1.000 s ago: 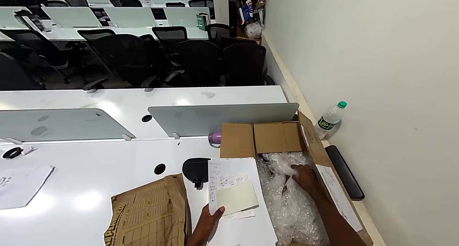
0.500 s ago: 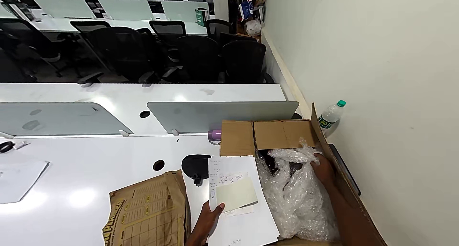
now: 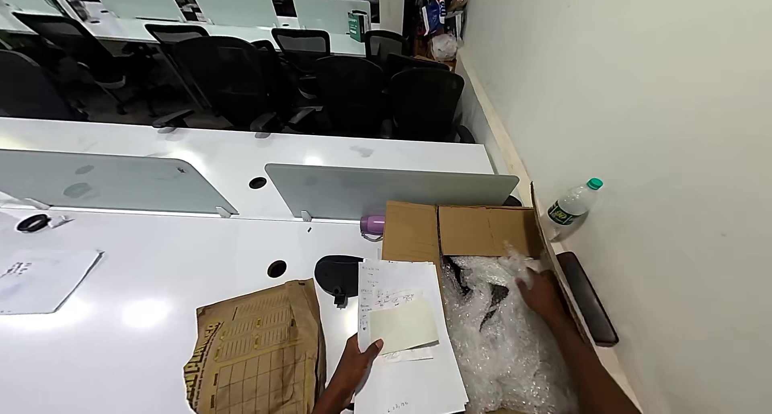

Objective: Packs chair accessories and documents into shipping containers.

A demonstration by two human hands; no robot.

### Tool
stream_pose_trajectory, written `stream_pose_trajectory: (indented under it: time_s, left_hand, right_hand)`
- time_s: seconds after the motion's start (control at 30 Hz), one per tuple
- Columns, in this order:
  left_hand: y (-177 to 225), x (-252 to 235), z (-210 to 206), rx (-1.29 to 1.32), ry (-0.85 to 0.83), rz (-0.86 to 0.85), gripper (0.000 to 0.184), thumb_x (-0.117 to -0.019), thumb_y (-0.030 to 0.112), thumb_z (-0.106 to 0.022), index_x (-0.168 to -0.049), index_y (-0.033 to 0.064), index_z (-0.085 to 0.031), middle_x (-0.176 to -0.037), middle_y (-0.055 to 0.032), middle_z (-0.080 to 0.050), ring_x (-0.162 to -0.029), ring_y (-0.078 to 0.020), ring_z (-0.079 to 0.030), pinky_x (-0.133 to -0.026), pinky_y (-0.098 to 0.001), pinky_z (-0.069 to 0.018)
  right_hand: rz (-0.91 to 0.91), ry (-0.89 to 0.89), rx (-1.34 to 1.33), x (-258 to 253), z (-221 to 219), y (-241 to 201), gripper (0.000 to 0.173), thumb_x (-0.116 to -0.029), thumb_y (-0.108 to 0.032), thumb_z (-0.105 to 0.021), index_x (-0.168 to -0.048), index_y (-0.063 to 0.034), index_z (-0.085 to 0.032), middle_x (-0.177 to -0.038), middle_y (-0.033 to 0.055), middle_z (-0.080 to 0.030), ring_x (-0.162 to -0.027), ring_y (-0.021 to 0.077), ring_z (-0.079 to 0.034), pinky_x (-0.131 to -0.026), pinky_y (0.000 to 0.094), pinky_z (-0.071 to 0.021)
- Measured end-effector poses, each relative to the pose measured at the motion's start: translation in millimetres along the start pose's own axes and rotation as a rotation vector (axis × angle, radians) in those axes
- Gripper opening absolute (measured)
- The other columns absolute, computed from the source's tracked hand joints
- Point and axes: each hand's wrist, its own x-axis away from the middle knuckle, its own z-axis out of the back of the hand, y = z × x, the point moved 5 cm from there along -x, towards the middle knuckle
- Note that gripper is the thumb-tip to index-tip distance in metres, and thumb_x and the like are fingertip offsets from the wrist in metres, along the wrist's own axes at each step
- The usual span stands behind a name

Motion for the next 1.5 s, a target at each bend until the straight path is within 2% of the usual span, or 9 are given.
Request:
stream_pose_trajectory:
  time_s: [0.2, 0.3, 0.43, 0.63, 1.03, 1.2, 1.37, 1.43, 1.5]
  left_hand:
    - [-2, -1, -1, 0.003, -0.017, -0.031, 0.035, -0.0986, 0.007, -0.064, -0.13, -0.0045, -0.054, -0.109, -0.012, -0.069, -0.095, -0.0128, -0.069, -0.086, -0.0302, -0.059]
    - [0, 2, -2, 0.001, -0.012, -0.025, 0.035, -0.0983, 0.006, -0.064, -0.13, -0.0046, -0.054, -0.108, -0.0118, -0.069, -0.095, -0.012, -0.069, -0.085, -0.0292, -0.0586]
    - [-1, 4, -1, -0.005, -0.016, -0.024, 0.036, -0.099, 0.008, -0.064, -0.131, -0.0043, -0.053, -0.11, -0.0128, -0.069, -0.096, -0.0129, -0.069, -0.086, -0.0298, -0.0587]
    - [-3, 2, -2, 0.012, -0.013, -0.028, 0.038, -0.0983, 0.008, -0.064, -0.133, -0.0046, -0.052, -0.112, -0.013, -0.069, -0.097, -0.0131, -0.069, -0.086, -0.0296, -0.0587]
    - [-10, -2, -4, -0.019, -0.03, -0.032, 0.044, -0.0984, 0.01, -0.065, -0.137, -0.0044, -0.049, -0.119, -0.0165, -0.066, -0.103, -0.0163, -0.067, -0.09, -0.0314, -0.0574]
    - [-13, -4, -3, -0.041, -0.031, -0.044, 0.045, -0.0978, 0.011, -0.065, -0.137, -0.0058, -0.05, -0.121, -0.0187, -0.065, -0.106, -0.0197, -0.067, -0.092, -0.035, -0.057]
    - [-13, -3, -2, -0.042, -0.031, -0.048, 0.043, -0.0977, 0.011, -0.065, -0.135, -0.0054, -0.051, -0.118, -0.0174, -0.066, -0.103, -0.018, -0.068, -0.091, -0.0337, -0.0575]
    - [-12, -3, -3, -0.04, -0.036, -0.043, 0.044, -0.0978, 0.01, -0.064, -0.136, -0.0055, -0.051, -0.118, -0.0175, -0.066, -0.104, -0.0178, -0.067, -0.091, -0.0333, -0.0571]
    - [-12, -3, -1, -0.044, -0.037, -0.038, 0.043, -0.0977, 0.011, -0.065, -0.136, -0.0048, -0.051, -0.117, -0.0166, -0.066, -0.102, -0.0166, -0.068, -0.089, -0.0322, -0.0575]
  right_hand:
    - [0.278, -0.149, 0.364, 25, -68, -79, 0.089, -0.0886, -0.06, -0.069, -0.162, -0.0242, -0.034, -0.169, 0.0182, -0.021, -0.152, 0.0471, -0.025, -0.116, 0.0713, -0.0238]
    - [0.268, -0.333, 0.531, 26, -103, -82, 0.079, -0.0907, -0.041, -0.072, -0.16, -0.0419, -0.034, -0.174, 0.0076, -0.002, -0.156, 0.0486, -0.006, -0.114, 0.0793, -0.0109]
    - [0.245, -0.224, 0.557, 24, -97, -76, 0.044, -0.0977, 0.001, -0.053, -0.138, -0.0138, -0.064, -0.17, 0.013, -0.022, -0.15, 0.0495, -0.028, -0.114, 0.0683, -0.0308]
    - [0.323, -0.049, 0.542, 19, -65, -65, 0.026, -0.0951, 0.005, -0.057, -0.116, -0.0004, -0.072, -0.153, 0.0198, -0.049, -0.129, 0.0453, -0.054, -0.101, 0.0519, -0.051]
    - [0.336, 0.097, 0.648, 26, -16, -57, 0.03, -0.0921, 0.01, -0.056, -0.111, -0.0035, -0.075, -0.149, 0.0161, -0.056, -0.141, 0.0481, -0.045, -0.116, 0.0631, -0.0332]
    - [0.315, -0.057, 0.611, 34, -29, -47, 0.028, -0.0989, -0.005, -0.052, -0.115, -0.0011, -0.075, -0.161, 0.0151, -0.041, -0.151, 0.0444, -0.029, -0.124, 0.061, -0.018]
    - [0.028, -0.025, 0.444, 53, -48, -50, 0.096, -0.0847, -0.081, -0.054, -0.124, 0.0058, -0.068, -0.171, 0.0193, -0.015, -0.155, 0.0485, -0.015, -0.12, 0.0616, -0.0254]
    - [-0.036, -0.103, 0.412, 63, -60, -53, 0.102, -0.0788, -0.07, -0.073, -0.143, 0.0066, -0.053, -0.172, 0.0198, 0.001, -0.154, 0.0502, -0.016, -0.116, 0.0611, -0.0328]
    - [0.017, -0.124, 0.385, 72, -70, -49, 0.079, -0.0825, -0.019, -0.079, -0.15, 0.0055, -0.045, -0.172, 0.0198, 0.004, -0.152, 0.0473, -0.024, -0.116, 0.0544, -0.0373]
